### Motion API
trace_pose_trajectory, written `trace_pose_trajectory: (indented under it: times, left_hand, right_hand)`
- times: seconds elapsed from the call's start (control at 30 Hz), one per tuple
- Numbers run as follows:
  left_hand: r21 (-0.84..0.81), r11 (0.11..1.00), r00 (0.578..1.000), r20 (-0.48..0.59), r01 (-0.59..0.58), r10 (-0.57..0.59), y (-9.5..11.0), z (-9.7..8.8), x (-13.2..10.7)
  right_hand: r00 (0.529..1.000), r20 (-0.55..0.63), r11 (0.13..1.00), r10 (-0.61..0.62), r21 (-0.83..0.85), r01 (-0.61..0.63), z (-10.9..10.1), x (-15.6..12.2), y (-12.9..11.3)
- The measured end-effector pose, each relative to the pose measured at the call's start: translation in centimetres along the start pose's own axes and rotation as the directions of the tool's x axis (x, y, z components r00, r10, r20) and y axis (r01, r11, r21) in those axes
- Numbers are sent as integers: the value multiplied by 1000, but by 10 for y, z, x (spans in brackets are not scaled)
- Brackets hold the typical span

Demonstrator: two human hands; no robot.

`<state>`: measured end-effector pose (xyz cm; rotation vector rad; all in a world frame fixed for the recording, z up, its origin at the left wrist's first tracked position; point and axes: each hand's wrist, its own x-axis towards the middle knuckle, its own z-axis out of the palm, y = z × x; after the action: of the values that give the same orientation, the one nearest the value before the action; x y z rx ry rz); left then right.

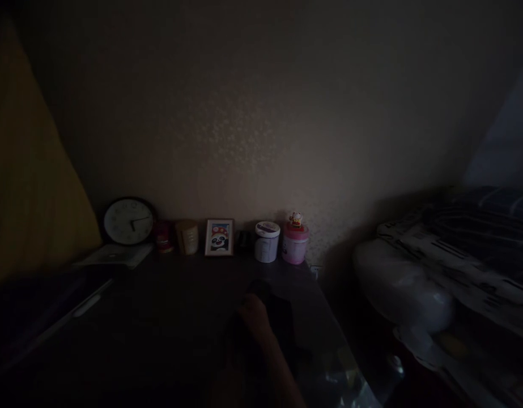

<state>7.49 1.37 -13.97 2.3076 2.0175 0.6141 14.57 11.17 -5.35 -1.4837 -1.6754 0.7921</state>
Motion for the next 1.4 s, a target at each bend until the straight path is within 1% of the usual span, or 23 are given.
trace_pose_trajectory:
  times: [0.07,0.13,0.2,0.27,0.33,0.4,0.43,0.5,0.53,0.57,0.6,0.67,0.73,0.8,0.87,0.93,1.0,1.03,1.1,1.2,1.3,1.37,1.4]
  left_hand:
    - [11,1000,1000,2,-24,24,-1,1,2]
    - [52,999,1000,-13,9,-8,-4,2,2]
    - [103,993,997,-63,61,-54,-10,2,-1]
    - [128,988,991,-120,82,-67,-16,-2,-7]
    - [129,989,989,-140,70,-51,-21,-10,-13]
    - [121,992,987,-160,22,-3,-22,-20,-15]
    - [107,994,982,-179,-40,58,-20,-25,-13]
    - [81,983,957,-230,-163,177,-14,-31,-6]
    - [76,976,937,-273,-206,219,-11,-32,-2]
    - [79,966,920,-294,-248,260,-10,-31,3]
    - [84,958,918,-274,-273,286,-9,-30,7]
    - [141,946,905,-280,-293,322,-12,-24,12]
    - [181,938,888,-311,-296,340,-17,-19,12]
    - [169,932,882,-306,-321,359,-22,-18,10]
    - [127,943,910,-253,-306,329,-23,-20,6]
    - [89,967,951,-180,-238,251,-22,-23,2]
    - [66,982,976,-118,-175,182,-21,-23,1]
    - [53,984,979,-111,-168,173,-20,-22,0]
    - [18,985,975,-140,-172,173,-20,-18,0]
    - [-27,988,976,-159,-153,147,-18,-13,-1]
    - [0,996,985,-152,-86,85,-15,-12,-1]
    - [26,994,978,-182,-102,105,-15,-13,-2]
    - [41,992,972,-197,-118,124,-15,-12,-1]
  right_hand:
    - [999,49,998,12,-59,-9,6,3,3]
    - [997,75,990,18,-139,-7,7,3,4]
    - [995,103,979,11,-204,10,6,3,4]
    - [991,132,974,-10,-221,39,5,3,1]
    - [989,145,973,-24,-224,56,5,3,-2]
    - [988,154,967,-22,-248,60,6,4,-4]
    - [986,163,960,-24,-271,68,6,4,-5]
    - [982,183,950,-38,-300,92,6,4,-6]
    - [979,200,949,-49,-297,108,5,4,-6]
    - [973,223,951,-64,-281,127,3,4,-6]
    - [964,251,957,-83,-251,148,2,4,-6]
    - [939,320,969,-130,-159,189,-3,3,-6]
    - [909,377,973,-177,-72,220,-7,2,-6]
    - [899,392,975,-198,-13,220,-11,0,-6]
    - [904,370,975,-216,35,219,-14,-6,-6]
    - [910,337,971,-240,82,225,-16,-16,-5]
    - [922,272,961,-276,90,262,-18,-30,-3]
    - [924,235,954,-300,70,292,-20,-38,-2]
    - [916,180,932,-359,13,363,-23,-52,2]
    - [890,179,900,-419,-45,433,-27,-61,9]
    - [835,204,833,-511,-120,540,-28,-50,15]
    - [802,221,783,-555,-187,594,-28,-38,18]
    - [797,228,769,-559,-216,601,-27,-30,19]
